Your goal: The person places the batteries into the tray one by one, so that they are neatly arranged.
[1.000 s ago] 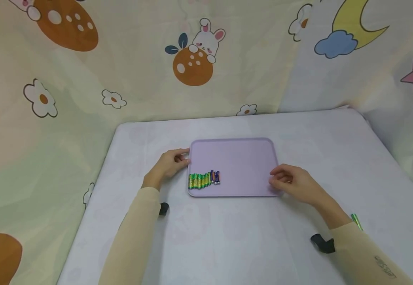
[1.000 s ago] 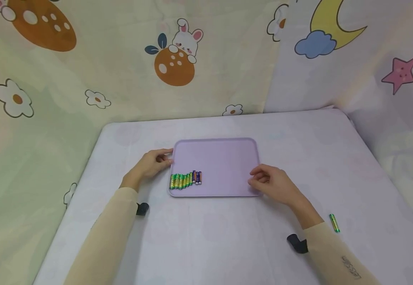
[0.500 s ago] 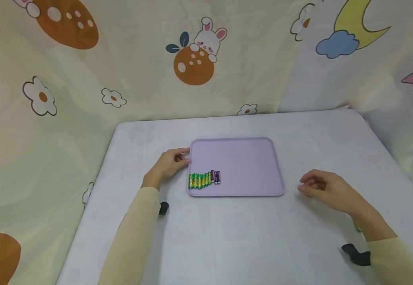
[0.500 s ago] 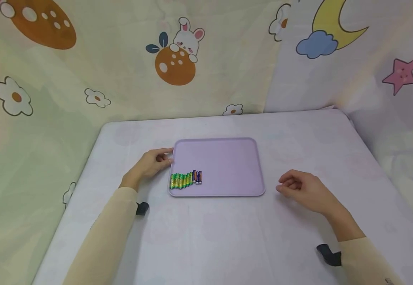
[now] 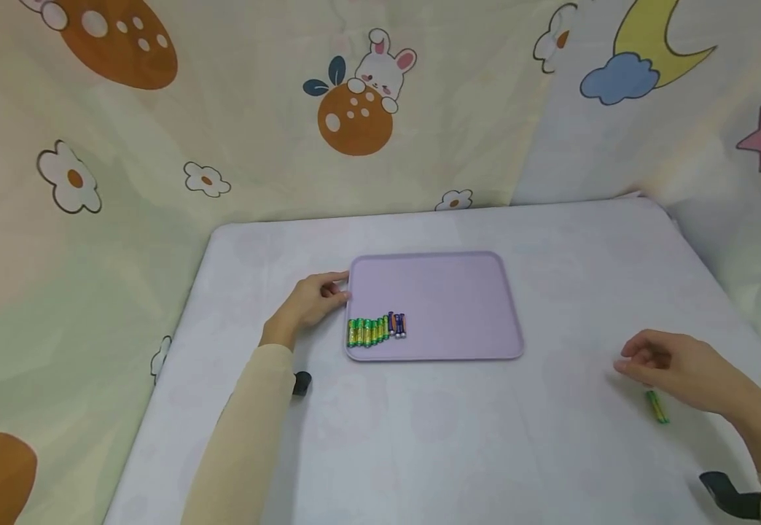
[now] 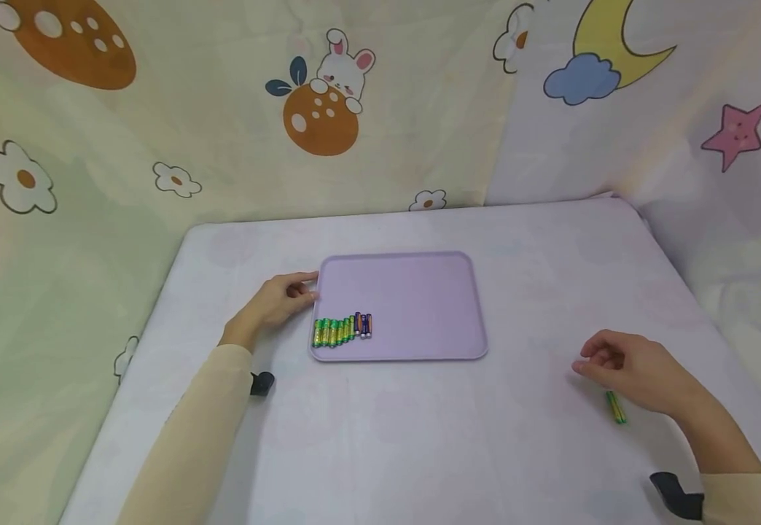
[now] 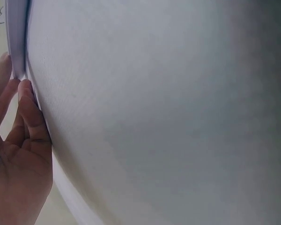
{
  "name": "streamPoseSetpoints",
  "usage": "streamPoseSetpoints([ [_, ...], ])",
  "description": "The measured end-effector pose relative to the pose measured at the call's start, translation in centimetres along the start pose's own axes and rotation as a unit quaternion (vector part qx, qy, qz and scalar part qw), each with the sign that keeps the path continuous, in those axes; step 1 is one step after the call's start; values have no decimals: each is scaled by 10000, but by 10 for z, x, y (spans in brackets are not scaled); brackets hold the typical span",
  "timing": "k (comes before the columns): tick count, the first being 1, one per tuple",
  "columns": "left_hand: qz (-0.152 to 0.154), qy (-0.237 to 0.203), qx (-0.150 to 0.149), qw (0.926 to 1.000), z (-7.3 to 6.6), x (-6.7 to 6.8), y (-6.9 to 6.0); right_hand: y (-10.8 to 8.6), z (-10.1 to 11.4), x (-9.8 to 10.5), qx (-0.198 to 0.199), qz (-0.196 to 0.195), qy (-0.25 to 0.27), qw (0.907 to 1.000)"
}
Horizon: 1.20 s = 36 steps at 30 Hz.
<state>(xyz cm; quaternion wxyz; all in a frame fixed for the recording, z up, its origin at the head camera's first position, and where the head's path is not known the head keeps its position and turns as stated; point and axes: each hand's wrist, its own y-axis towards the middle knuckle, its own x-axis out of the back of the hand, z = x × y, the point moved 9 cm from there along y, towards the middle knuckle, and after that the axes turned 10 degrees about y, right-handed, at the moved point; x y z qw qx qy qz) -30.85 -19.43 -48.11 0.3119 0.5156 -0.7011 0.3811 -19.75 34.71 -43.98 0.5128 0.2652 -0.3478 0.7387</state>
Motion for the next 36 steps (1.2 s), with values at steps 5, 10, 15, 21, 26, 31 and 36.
streamPoseSetpoints([
  [5, -12, -35, 27, 10000, -2, 2, -1, -5, -24, 11, -434, 171, -392, 9981],
  [10, -12, -32, 9, 10000, -2, 2, 0, -9, -40, 7, -796, 599, -348, 9944],
  [15, -86, -23, 50, 9999, 1, 6, 0, -10, -39, 1, -833, 717, -301, 9935],
  [21, -72, -17, 17, 10000, 0, 6, -1, -10, -42, -4, -706, 655, -304, 9949],
  [26, -73, -15, -27, 10000, -1, 4, 0, -8, -40, -7, -684, 581, -144, 9959],
  [31, -71, 7, 10, 10000, 2, 3, 0, 0, -25, -16, -551, 485, 278, 9969],
  [36, -21, 1, -70, 10000, 0, 0, 1, 13, -2, -25, -320, 424, 588, 9969],
])
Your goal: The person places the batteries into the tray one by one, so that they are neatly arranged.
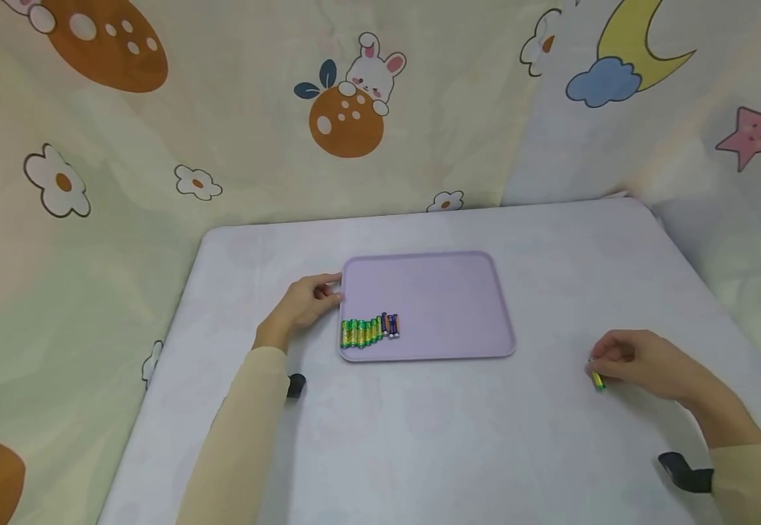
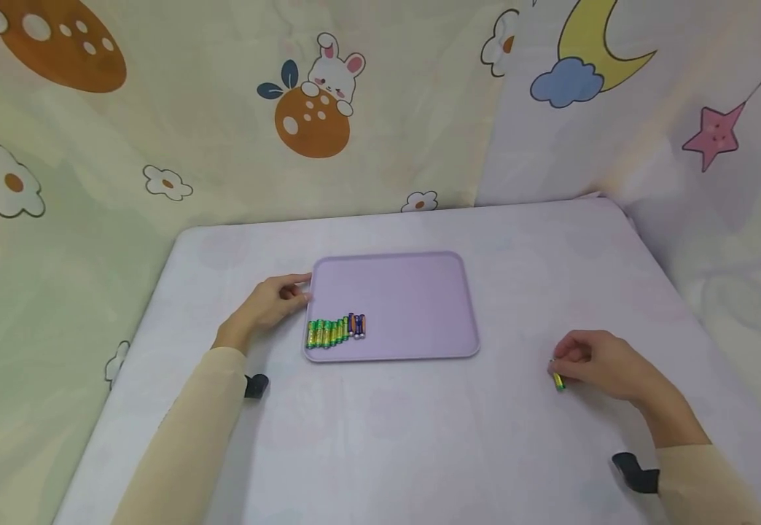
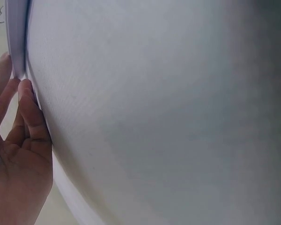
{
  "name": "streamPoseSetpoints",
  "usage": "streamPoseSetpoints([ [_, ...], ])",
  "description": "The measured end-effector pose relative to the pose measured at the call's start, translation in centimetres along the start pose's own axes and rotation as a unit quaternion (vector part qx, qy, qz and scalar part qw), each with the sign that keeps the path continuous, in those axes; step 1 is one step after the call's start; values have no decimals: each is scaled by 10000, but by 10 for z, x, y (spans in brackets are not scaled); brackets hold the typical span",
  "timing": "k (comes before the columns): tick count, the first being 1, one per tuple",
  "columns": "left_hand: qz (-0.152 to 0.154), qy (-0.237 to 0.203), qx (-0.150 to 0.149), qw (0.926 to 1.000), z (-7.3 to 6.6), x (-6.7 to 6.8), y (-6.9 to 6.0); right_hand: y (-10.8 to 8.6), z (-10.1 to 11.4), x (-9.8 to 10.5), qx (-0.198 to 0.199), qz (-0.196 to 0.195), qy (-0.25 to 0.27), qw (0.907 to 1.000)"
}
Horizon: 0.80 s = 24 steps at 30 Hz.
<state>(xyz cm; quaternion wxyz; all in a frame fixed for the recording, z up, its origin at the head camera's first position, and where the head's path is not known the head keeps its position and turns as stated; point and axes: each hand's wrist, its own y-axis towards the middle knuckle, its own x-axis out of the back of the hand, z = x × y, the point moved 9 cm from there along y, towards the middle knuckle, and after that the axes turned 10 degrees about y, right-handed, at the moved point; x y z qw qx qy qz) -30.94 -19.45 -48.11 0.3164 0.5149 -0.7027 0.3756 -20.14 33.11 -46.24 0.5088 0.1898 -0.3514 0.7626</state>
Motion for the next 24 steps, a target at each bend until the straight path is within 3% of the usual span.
streamPoseSetpoints([
  [5, -39, 28, 29, 10000, 2, 0, -1, 19, 36, -9, 415, 121, 647, 9970],
  [13, -36, 17, 30, 10000, 1, 0, 2, 53, 89, -32, 899, 412, 1604, 9821],
  [24, -74, -39, 88, 9999, -1, -1, -1, 105, 139, -78, 1046, 443, 1797, 9771],
])
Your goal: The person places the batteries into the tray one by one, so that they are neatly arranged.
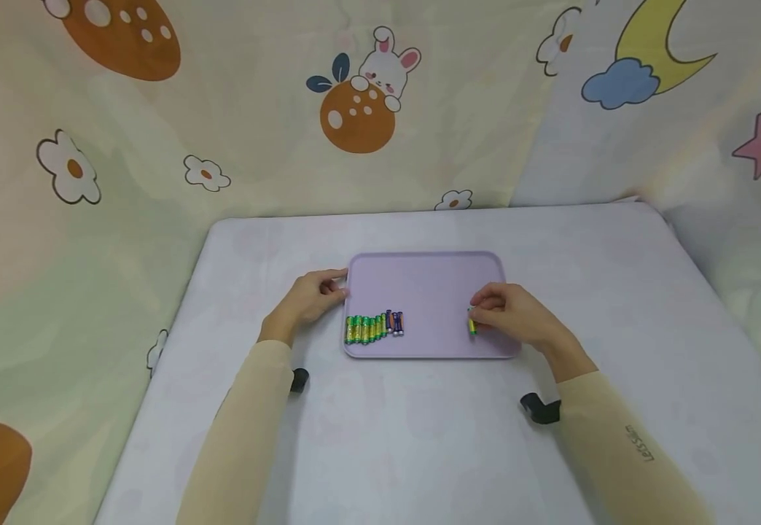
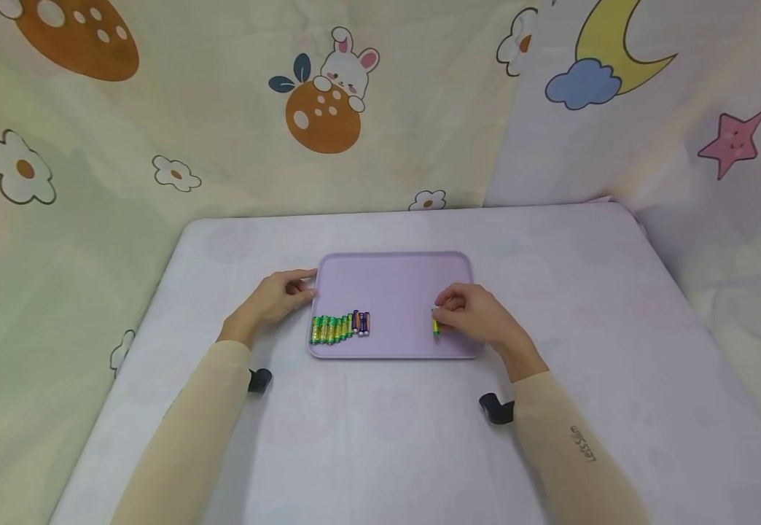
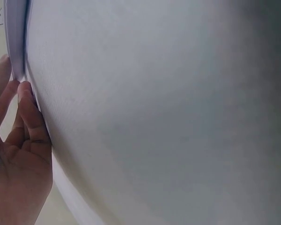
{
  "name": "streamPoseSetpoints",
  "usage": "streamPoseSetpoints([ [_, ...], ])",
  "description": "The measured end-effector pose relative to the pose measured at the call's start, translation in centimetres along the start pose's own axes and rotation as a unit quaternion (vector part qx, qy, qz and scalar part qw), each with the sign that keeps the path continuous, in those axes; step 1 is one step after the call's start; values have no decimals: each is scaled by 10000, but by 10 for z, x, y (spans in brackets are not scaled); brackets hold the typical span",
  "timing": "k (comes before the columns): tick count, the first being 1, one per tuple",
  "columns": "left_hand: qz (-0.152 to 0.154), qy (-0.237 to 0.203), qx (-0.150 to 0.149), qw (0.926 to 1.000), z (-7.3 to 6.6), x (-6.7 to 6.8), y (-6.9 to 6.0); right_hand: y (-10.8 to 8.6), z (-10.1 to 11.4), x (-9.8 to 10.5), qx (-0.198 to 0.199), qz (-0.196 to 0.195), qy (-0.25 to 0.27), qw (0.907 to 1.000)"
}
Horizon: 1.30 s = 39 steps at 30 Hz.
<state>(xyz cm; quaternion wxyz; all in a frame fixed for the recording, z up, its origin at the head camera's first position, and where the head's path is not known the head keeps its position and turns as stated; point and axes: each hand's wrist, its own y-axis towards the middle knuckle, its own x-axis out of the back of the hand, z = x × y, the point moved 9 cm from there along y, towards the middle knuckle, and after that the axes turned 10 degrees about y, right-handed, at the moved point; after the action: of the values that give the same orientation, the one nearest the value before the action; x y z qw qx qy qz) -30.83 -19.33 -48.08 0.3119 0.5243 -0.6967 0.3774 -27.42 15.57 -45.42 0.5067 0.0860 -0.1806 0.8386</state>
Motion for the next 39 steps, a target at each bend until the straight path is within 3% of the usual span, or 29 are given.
streamPoseSetpoints([
  [9, -16, -29, 112, 9999, 1, 2, -2, 33, 8, -48, -159, -26, -87, 9998],
  [16, -30, -41, 68, 10000, 1, 1, -2, 45, 12, -69, -348, -141, -72, 9993],
  [24, -18, -11, -8, 10000, 0, 0, -2, 49, 12, -74, -627, -344, -229, 9972],
  [32, -19, -11, -13, 10000, -1, 1, -2, 50, 15, -76, -619, -326, -301, 9971],
  [39, -32, 84, -11, 10000, -2, 0, -2, 42, 20, -66, -442, -412, -705, 9957],
])
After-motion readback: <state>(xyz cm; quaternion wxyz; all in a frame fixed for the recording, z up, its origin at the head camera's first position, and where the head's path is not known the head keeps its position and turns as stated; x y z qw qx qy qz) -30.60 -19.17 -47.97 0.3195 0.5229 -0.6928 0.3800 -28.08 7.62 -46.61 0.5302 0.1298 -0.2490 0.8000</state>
